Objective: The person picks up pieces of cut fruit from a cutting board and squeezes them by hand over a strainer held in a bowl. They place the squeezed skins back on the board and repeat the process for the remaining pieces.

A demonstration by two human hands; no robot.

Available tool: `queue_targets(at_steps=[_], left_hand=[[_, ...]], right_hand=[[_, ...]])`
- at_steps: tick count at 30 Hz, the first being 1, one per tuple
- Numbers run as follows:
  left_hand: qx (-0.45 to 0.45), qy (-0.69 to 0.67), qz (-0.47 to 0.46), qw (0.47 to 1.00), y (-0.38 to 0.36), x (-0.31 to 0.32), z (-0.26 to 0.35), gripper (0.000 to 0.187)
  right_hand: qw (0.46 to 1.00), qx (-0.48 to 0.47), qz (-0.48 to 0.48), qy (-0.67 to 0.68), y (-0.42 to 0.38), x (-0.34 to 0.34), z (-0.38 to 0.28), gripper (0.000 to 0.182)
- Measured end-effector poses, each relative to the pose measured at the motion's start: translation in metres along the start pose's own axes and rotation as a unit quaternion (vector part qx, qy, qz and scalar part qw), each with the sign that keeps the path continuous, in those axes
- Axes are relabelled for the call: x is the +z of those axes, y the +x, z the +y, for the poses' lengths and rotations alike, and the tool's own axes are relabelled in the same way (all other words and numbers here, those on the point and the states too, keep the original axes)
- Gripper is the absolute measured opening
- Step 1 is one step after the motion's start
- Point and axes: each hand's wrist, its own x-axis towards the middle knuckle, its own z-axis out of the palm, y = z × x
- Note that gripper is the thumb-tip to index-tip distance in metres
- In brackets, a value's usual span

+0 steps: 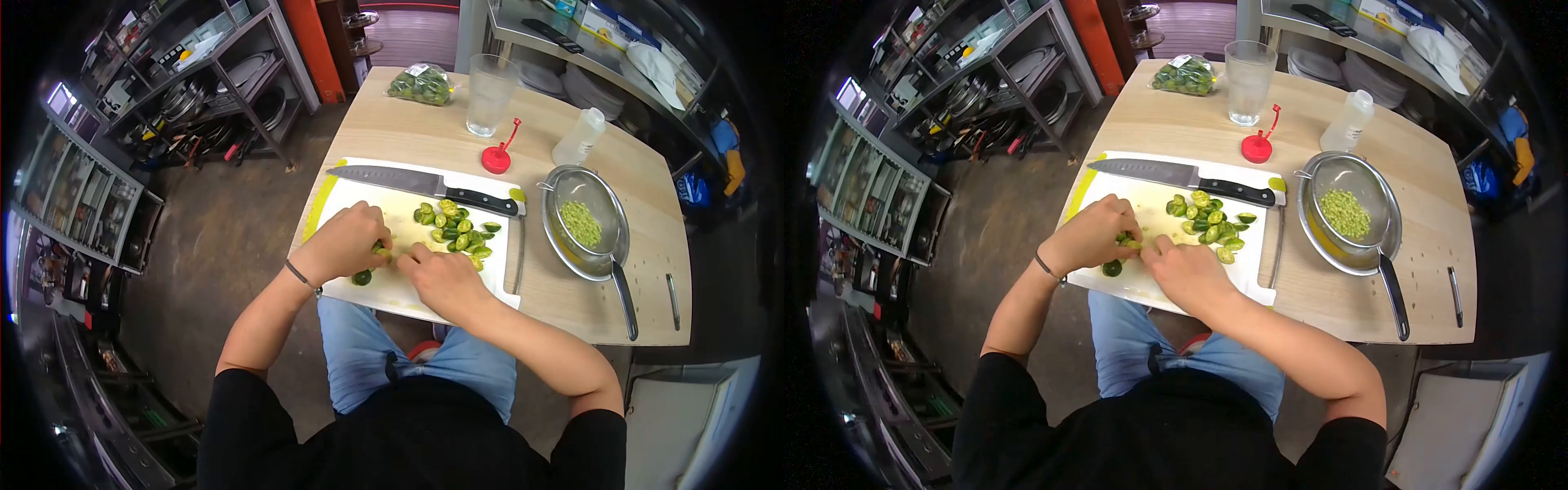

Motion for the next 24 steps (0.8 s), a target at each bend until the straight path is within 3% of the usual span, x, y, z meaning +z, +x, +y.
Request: queue_targets(at_steps=[4,6,9,24], left_hand=[[-0.002,0.014,0.001,1.0,0.006,0.004,0.006,0.016],[0.017,0.023,0.091,0.995,0.011,0.008,0.009,0.014],[0.005,0.041,0.116,0.992,0.024,0.016,0.018,0.013],[0.017,0.038,0.006,0.999,0.02,0.026,0.039,0.019]], right_hand=[[0.999,-0.025,0.022,-0.031,-0.024,-0.006,0.012,0.016],[0.998,-0.03,0.053,0.013,-0.031,-0.001,0.015,0.016],[0.998,-0.028,0.042,0.039,-0.025,-0.003,0.015,0.014],[0.997,0.012,-0.026,0.074,-0.054,-0.036,0.036,0.015]])
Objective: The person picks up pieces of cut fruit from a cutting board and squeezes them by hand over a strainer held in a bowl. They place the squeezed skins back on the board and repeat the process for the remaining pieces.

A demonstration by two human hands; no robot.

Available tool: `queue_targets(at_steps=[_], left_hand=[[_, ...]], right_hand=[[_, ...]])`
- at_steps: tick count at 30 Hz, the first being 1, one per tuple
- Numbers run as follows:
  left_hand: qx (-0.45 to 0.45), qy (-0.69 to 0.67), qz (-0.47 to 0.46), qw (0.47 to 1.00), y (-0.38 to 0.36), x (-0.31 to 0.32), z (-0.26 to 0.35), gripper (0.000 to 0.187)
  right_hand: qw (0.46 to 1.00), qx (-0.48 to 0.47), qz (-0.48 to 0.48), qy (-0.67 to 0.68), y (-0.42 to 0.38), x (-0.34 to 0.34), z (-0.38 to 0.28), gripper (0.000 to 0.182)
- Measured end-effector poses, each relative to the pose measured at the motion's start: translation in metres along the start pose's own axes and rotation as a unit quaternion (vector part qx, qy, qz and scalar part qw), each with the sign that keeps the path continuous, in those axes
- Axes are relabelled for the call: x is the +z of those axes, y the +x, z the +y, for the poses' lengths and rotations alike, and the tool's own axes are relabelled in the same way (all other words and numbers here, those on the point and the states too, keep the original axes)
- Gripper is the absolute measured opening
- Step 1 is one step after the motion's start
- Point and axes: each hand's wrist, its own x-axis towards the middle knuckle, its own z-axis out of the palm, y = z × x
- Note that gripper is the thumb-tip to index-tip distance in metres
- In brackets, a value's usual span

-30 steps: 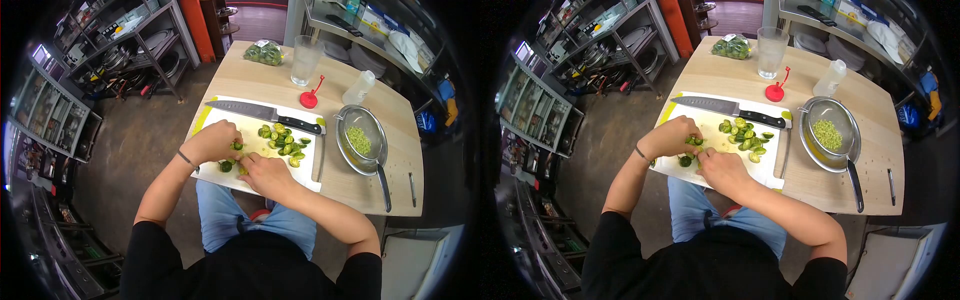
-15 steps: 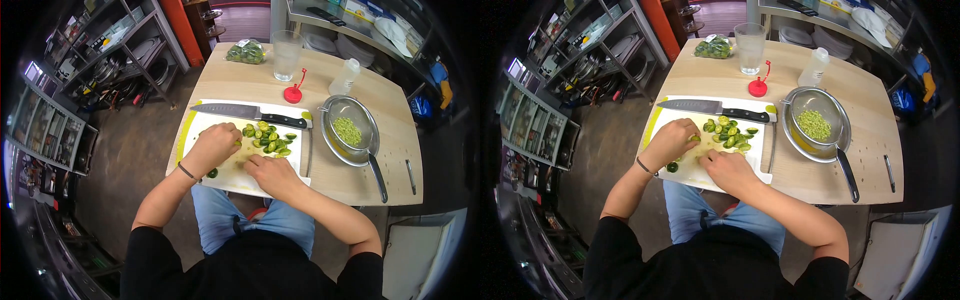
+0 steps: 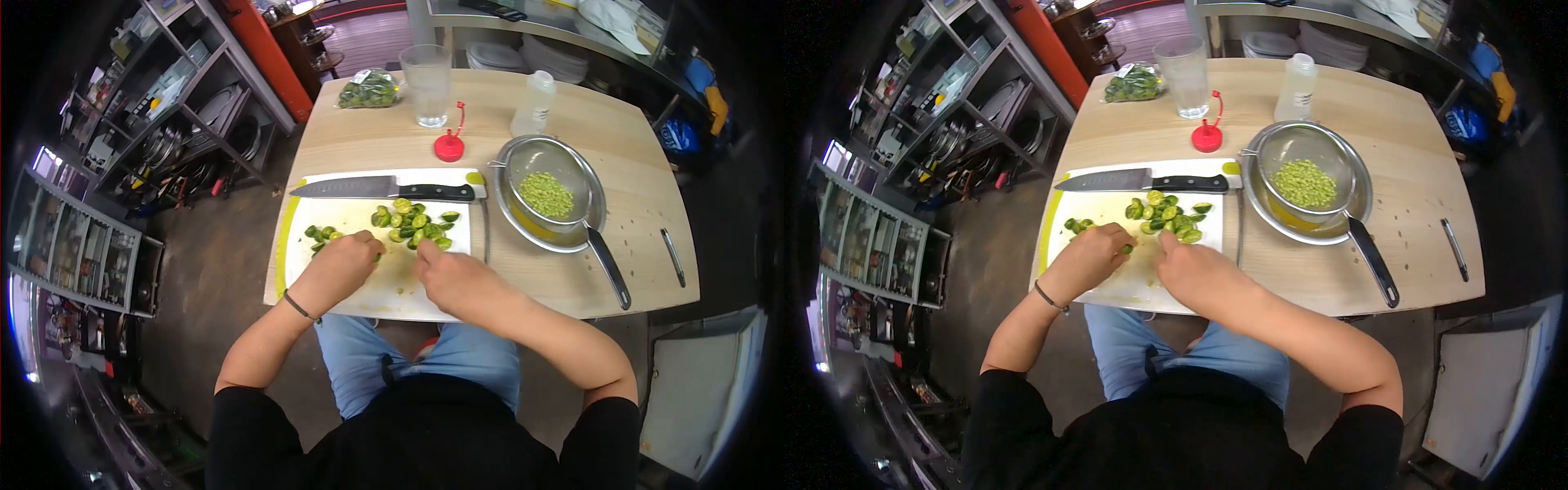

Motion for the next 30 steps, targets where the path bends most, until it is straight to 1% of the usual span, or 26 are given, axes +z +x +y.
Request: queue_targets(at_steps=[1,2,3,5,6,7,8,9,10,11,13,14,16,17,19,21,23,24,26,29,30], left_hand=[[-0.008,-0.02,0.003,1.0,0.003,-0.004,0.002,0.019],[-0.017,-0.054,0.02,0.998,0.007,-0.01,0.007,0.022],[0.001,-0.062,0.059,0.996,0.011,-0.018,0.015,0.027],[0.028,-0.087,0.093,0.991,0.024,-0.032,0.026,0.031],[0.053,-0.091,0.126,0.986,0.032,-0.035,0.03,0.031],[0.061,-0.097,0.126,0.985,0.043,-0.04,0.037,0.031],[0.073,-0.116,0.15,0.979,0.055,-0.045,0.045,0.031],[0.084,-0.135,0.173,0.972,0.068,-0.048,0.052,0.031],[0.117,-0.156,0.197,0.961,0.086,-0.047,0.057,0.028],[0.122,-0.158,0.198,0.96,0.102,-0.047,0.066,0.028],[0.175,-0.194,0.22,0.94,0.134,-0.046,0.085,0.026],[0.178,-0.194,0.221,0.939,0.15,-0.043,0.094,0.026],[0.197,-0.211,0.208,0.934,0.18,-0.031,0.106,0.025],[0.198,-0.211,0.208,0.934,0.192,-0.025,0.11,0.025],[0.211,-0.151,0.191,0.947,0.207,-0.018,0.118,0.025],[0.2,-0.148,0.185,0.951,0.214,-0.009,0.125,0.024],[0.191,-0.113,0.173,0.96,0.221,-0.003,0.128,0.011],[0.19,-0.112,0.171,0.96,0.224,0.001,0.126,0.011],[0.22,-0.083,0.18,0.955,0.23,0.007,0.121,0.016],[0.21,-0.054,0.166,0.962,0.234,0.014,0.119,0.013],[0.21,-0.053,0.165,0.962,0.234,0.014,0.119,0.013]], right_hand=[[1.0,0.008,-0.002,-0.005,-0.004,-0.011,0.005,0.015],[0.999,0.023,0.033,0.011,-0.008,-0.026,0.013,0.017],[0.997,0.039,0.067,0.026,-0.012,-0.041,0.022,0.02],[0.989,0.01,0.148,-0.005,-0.024,-0.074,0.053,0.027],[0.985,0.018,0.17,-0.026,-0.031,-0.096,0.06,0.025],[0.98,0.025,0.193,-0.047,-0.037,-0.115,0.067,0.024],[0.979,0.031,0.192,-0.053,-0.042,-0.125,0.078,0.024],[0.978,0.073,0.184,-0.062,-0.046,-0.135,0.09,0.023],[0.975,0.114,0.176,-0.07,-0.051,-0.143,0.099,0.022],[0.974,0.117,0.177,-0.075,-0.055,-0.147,0.109,0.022],[0.975,0.16,0.127,-0.084,-0.061,-0.142,0.129,0.018],[0.975,0.162,0.129,-0.085,-0.063,-0.138,0.136,0.018],[0.981,0.14,0.073,-0.112,-0.067,-0.13,0.149,0.018],[0.981,0.141,0.074,-0.113,-0.068,-0.127,0.153,0.018],[0.983,0.143,0.078,-0.091,-0.069,-0.123,0.158,0.015],[0.981,0.143,0.082,-0.101,-0.071,-0.122,0.165,0.012],[0.98,0.143,0.085,-0.111,-0.073,-0.122,0.167,0.01],[0.98,0.136,0.091,-0.109,-0.073,-0.124,0.166,0.009],[0.981,0.128,0.097,-0.105,-0.072,-0.124,0.167,0.007],[0.982,0.121,0.101,-0.108,-0.072,-0.122,0.17,0.007],[0.98,0.133,0.1,-0.107,-0.072,-0.122,0.168,0.007]])
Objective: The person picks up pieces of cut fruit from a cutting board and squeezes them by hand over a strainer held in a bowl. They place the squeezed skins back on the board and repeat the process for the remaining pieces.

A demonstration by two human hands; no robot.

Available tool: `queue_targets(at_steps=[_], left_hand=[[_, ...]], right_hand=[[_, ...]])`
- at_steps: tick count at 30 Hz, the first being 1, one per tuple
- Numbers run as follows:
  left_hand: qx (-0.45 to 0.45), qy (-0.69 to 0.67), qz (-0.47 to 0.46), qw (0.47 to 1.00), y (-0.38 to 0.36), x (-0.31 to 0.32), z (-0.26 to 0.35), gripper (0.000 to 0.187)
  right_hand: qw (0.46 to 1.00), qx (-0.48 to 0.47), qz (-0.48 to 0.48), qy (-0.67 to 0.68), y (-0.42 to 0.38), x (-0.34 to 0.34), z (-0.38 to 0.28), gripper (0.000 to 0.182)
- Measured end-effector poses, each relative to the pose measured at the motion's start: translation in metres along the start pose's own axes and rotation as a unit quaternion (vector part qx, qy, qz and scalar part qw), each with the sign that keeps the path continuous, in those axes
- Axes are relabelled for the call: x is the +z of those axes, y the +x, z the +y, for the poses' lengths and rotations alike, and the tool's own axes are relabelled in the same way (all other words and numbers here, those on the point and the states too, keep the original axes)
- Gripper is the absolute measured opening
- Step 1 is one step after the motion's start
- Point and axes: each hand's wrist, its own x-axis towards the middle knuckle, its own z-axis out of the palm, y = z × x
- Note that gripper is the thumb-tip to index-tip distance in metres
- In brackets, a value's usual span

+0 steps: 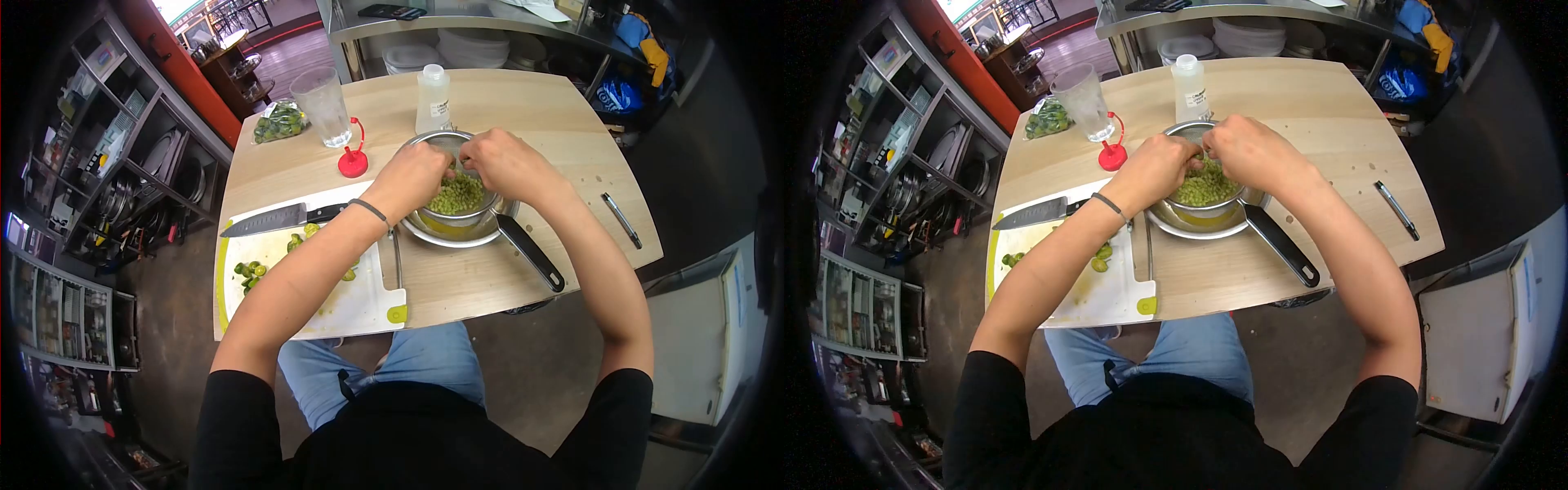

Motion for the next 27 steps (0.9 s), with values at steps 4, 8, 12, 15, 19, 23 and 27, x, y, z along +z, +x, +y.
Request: queue_targets(at_steps=[4,8,12,15,19,23,27], left_hand=[[-0.012,0.012,-0.016,1.0,0.003,0.002,0.001,0.009],[0.0,0.003,0.0,1.0,0.006,-0.001,0.002,0.009],[-0.001,-0.009,0.034,0.999,0.01,0.002,-0.003,0.012],[-0.01,-0.014,0.016,1.0,0.012,-0.004,-0.003,0.013],[-0.006,-0.036,0.012,0.999,0.013,-0.007,-0.002,0.014],[-0.015,-0.038,0.023,0.999,0.013,-0.008,0.002,0.014],[-0.011,-0.063,0.04,0.997,0.013,-0.011,0.004,0.016]], right_hand=[[0.999,0.035,-0.024,0.002,-0.001,-0.003,-0.004,0.01],[0.999,0.047,-0.015,0.006,-0.003,-0.007,-0.007,0.012],[0.999,0.04,-0.01,-0.006,-0.004,-0.008,-0.006,0.013],[0.999,0.036,-0.002,-0.002,-0.004,-0.011,-0.009,0.013],[0.999,0.046,-0.004,0.014,-0.005,-0.017,-0.014,0.013],[0.999,0.051,-0.002,0.008,-0.005,-0.016,-0.012,0.012],[0.999,0.04,0.012,-0.005,-0.006,-0.015,-0.008,0.014]])
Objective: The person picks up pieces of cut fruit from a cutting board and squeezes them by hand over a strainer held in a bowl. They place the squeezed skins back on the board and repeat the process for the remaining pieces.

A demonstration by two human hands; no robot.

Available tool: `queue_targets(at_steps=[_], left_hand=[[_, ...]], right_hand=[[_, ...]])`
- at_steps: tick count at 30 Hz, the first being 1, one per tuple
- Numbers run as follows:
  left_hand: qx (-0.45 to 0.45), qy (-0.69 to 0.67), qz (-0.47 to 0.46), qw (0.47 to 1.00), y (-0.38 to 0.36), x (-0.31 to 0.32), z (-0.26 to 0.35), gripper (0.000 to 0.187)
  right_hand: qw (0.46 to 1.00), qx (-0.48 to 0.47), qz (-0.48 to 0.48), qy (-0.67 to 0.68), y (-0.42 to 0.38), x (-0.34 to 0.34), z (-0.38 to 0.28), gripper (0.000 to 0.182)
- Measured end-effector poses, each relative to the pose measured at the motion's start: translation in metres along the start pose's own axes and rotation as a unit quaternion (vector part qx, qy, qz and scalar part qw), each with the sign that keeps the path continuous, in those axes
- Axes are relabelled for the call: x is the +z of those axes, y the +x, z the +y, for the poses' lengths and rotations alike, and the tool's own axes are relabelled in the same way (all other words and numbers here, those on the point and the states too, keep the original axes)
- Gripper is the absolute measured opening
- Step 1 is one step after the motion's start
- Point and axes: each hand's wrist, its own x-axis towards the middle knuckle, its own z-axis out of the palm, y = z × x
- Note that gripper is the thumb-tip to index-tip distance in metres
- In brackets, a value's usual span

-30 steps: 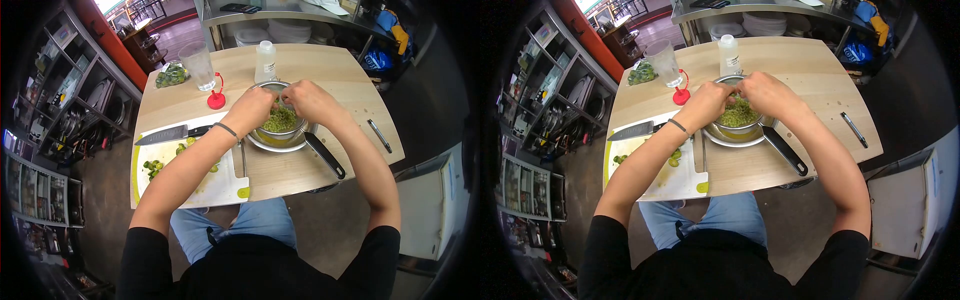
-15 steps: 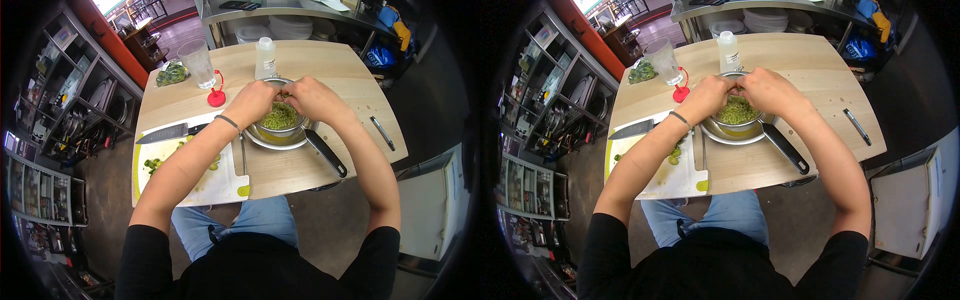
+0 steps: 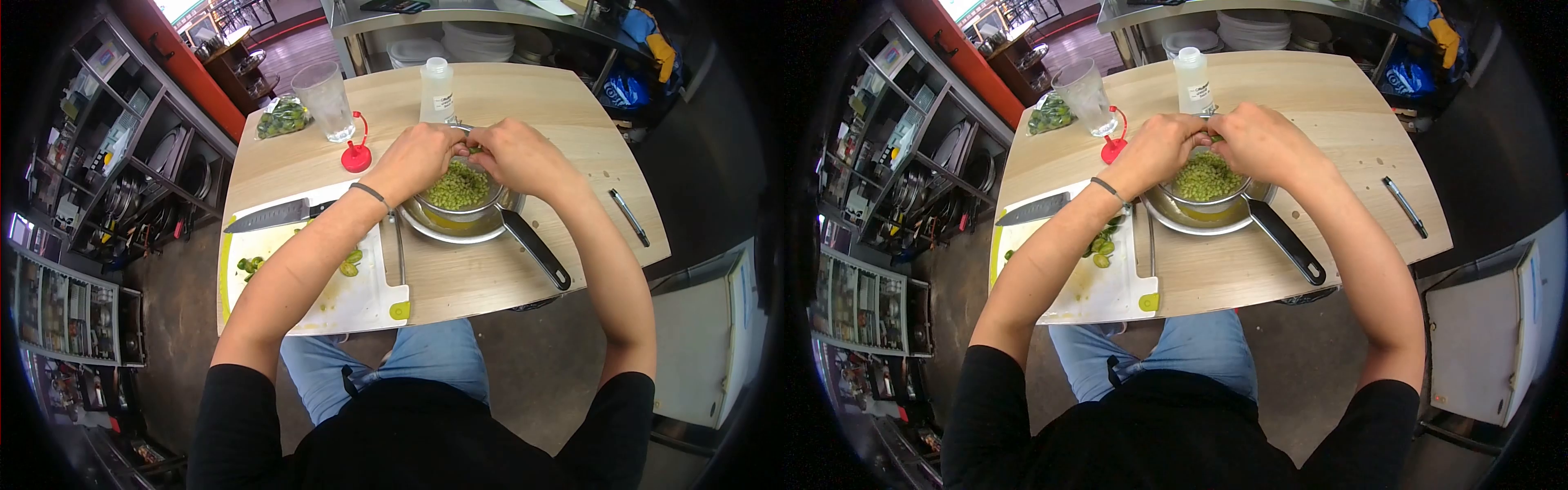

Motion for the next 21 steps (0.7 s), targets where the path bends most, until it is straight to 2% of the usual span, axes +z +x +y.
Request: queue_targets(at_steps=[2,6,8,12,21], left_hand=[[0.021,-0.041,-0.01,0.999,0.001,-0.002,-0.003,0.018],[0.05,-0.023,-0.032,0.998,0.0,-0.01,-0.001,0.02],[0.012,0.02,-0.092,0.995,-0.002,-0.016,0.004,0.021],[-0.004,0.045,-0.117,0.992,-0.004,-0.016,0.002,0.023],[0.004,0.085,-0.115,0.99,-0.005,-0.005,-0.006,0.025]], right_hand=[[1.0,0.009,0.005,-0.003,-0.001,0.0,0.0,0.015],[1.0,-0.005,-0.002,-0.008,-0.002,0.001,0.003,0.019],[1.0,-0.005,-0.018,-0.016,-0.001,0.002,0.003,0.021],[1.0,-0.003,-0.013,-0.025,-0.002,0.008,0.001,0.019],[0.998,0.015,-0.038,-0.046,-0.005,0.015,-0.003,0.015]])
